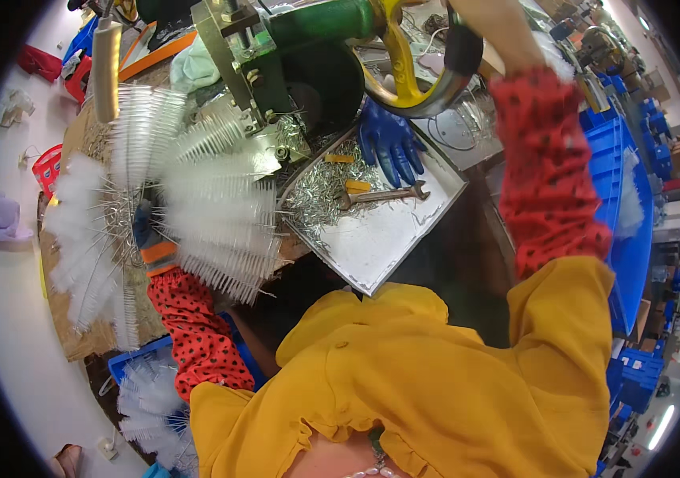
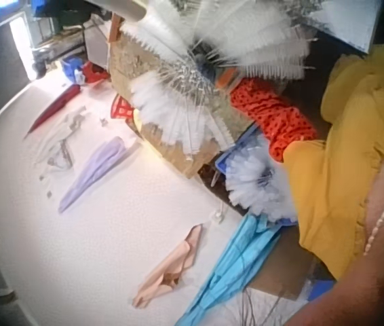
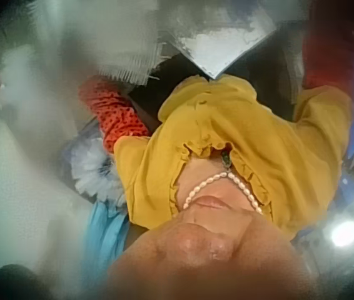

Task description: Operating a manual mechanical wheel stamping or crimping device to manufacture wire bottle brushes.

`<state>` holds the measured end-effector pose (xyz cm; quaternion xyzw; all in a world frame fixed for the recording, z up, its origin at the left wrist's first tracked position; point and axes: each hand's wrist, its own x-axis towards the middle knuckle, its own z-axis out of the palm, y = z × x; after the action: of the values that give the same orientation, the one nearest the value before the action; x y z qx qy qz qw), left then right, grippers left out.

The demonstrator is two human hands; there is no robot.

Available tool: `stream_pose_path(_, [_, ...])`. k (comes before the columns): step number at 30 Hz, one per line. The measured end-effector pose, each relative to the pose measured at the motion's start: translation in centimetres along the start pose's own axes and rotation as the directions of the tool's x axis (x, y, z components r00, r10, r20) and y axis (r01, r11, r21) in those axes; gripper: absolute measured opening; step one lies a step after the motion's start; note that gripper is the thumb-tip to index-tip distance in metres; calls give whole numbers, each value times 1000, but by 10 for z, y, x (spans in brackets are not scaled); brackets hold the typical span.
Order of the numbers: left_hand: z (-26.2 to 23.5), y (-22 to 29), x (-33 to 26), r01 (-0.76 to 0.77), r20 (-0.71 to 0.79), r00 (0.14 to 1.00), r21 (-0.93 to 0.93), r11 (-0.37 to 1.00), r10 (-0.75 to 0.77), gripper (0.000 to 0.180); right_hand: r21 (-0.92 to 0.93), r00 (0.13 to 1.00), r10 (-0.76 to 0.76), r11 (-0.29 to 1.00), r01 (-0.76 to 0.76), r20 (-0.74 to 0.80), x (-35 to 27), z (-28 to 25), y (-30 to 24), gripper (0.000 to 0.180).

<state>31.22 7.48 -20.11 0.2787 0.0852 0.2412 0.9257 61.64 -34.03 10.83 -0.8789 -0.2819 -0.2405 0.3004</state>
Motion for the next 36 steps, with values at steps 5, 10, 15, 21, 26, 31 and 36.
stream_pose_path(5, [26, -3, -5, 27, -28, 999, -36, 999, -28, 38, -76, 889, -201, 965, 253, 412, 86, 1, -15, 23])
stream_pose_path(10, [32, 1, 3, 93, -28, 995, 1, 996, -93, 40, -126, 762, -433, 826, 549, 482, 138, 21, -1, 22])
stream_pose_path(15, [36, -1, 12, 160, -25, 987, 48, 986, -159, 43, -277, 721, -443, 714, 643, 533, 172, 38, 30, 20])
stream_pose_path(21, [39, 1, 12, 186, 81, 979, -10, 982, -185, 47, -91, 924, -252, 953, 288, 289, 96, 7, 24, 25])
stream_pose_path(26, [49, 2, 20, 346, 393, 878, -126, 930, -273, 48, 305, 926, 198, 947, -98, -320, -91, 51, 15, 31])
stream_pose_path(31, [64, -3, 9, 120, 33, 992, 30, 992, -121, 40, 290, 936, 94, 957, 9, -339, -113, 76, 47, 35])
stream_pose_path(36, [53, -4, 7, -48, -299, 952, 88, 995, 72, 36, 211, 987, 60, 977, -28, -149, -52, 22, 33, 31])
